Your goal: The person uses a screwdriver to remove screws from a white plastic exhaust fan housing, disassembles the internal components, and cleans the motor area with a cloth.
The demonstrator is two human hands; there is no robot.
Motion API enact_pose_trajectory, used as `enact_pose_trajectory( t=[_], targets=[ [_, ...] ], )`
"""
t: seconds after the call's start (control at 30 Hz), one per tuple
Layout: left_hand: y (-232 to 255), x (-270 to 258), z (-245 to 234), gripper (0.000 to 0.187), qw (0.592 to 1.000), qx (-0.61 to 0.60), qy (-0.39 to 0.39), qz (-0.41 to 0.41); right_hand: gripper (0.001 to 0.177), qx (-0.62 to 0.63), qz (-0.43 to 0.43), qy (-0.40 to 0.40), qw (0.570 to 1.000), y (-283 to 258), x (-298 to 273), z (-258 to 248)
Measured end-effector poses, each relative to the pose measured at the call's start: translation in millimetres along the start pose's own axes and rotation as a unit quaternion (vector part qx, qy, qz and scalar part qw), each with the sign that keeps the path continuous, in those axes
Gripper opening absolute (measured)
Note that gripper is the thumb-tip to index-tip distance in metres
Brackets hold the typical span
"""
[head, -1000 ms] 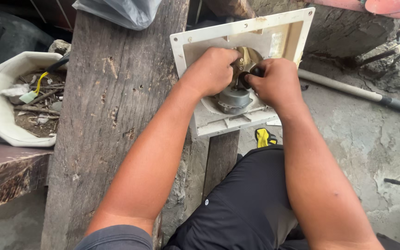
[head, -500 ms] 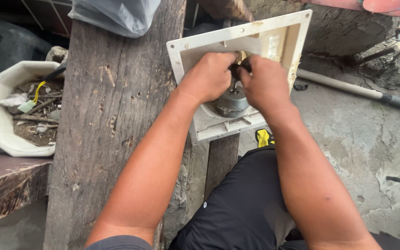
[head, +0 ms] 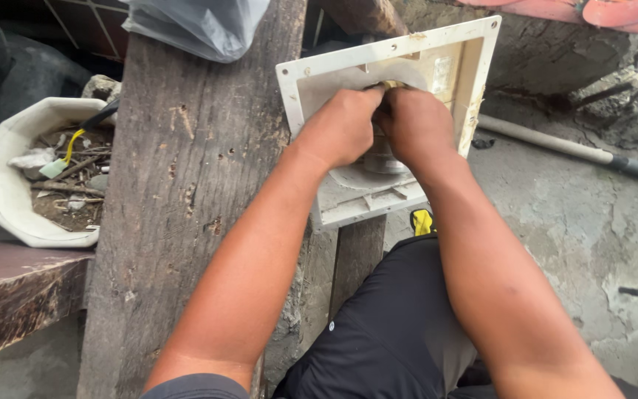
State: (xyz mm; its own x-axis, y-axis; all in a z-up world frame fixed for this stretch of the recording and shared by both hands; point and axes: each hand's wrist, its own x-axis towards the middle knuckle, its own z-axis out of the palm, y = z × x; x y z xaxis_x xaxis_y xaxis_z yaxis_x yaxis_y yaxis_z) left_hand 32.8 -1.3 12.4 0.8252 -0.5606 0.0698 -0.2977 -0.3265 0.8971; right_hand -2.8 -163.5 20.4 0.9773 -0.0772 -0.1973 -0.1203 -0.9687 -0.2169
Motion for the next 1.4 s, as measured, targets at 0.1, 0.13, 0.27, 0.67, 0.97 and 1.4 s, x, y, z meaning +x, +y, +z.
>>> enact_pose_trajectory(
  t=[0.1,0.13,0.27,0.67,0.97,1.4],
  targets=[
    [2,-2,-1,0.046,0.997,0.021,-0.040,-0.064,0.020,0.018,-0.024,0.024,0.999,-11,-19,-21],
    [0,-1,1,0.040,0.996,0.046,-0.057,-0.053,0.020,0.016,-0.024,0.021,0.999,-12,-21,-24],
    [-11,-1,11,0.027,0.991,0.108,-0.084,0.001,0.024,-0.004,-0.012,0.039,0.999,-11,-25,-29],
    [-5,-6,21,0.039,0.940,0.283,-0.186,0.040,0.029,-0.015,0.082,0.001,0.997,10,-51,-54],
    [-11,-9,32,0.026,0.929,0.325,-0.168,0.053,0.030,0.061,0.119,-0.011,0.991,20,-63,-51],
    [-27,-10,49,0.013,0.936,0.326,-0.125,0.046,0.027,-0.051,0.086,-0.014,0.995,9,-56,-18]
  ],
)
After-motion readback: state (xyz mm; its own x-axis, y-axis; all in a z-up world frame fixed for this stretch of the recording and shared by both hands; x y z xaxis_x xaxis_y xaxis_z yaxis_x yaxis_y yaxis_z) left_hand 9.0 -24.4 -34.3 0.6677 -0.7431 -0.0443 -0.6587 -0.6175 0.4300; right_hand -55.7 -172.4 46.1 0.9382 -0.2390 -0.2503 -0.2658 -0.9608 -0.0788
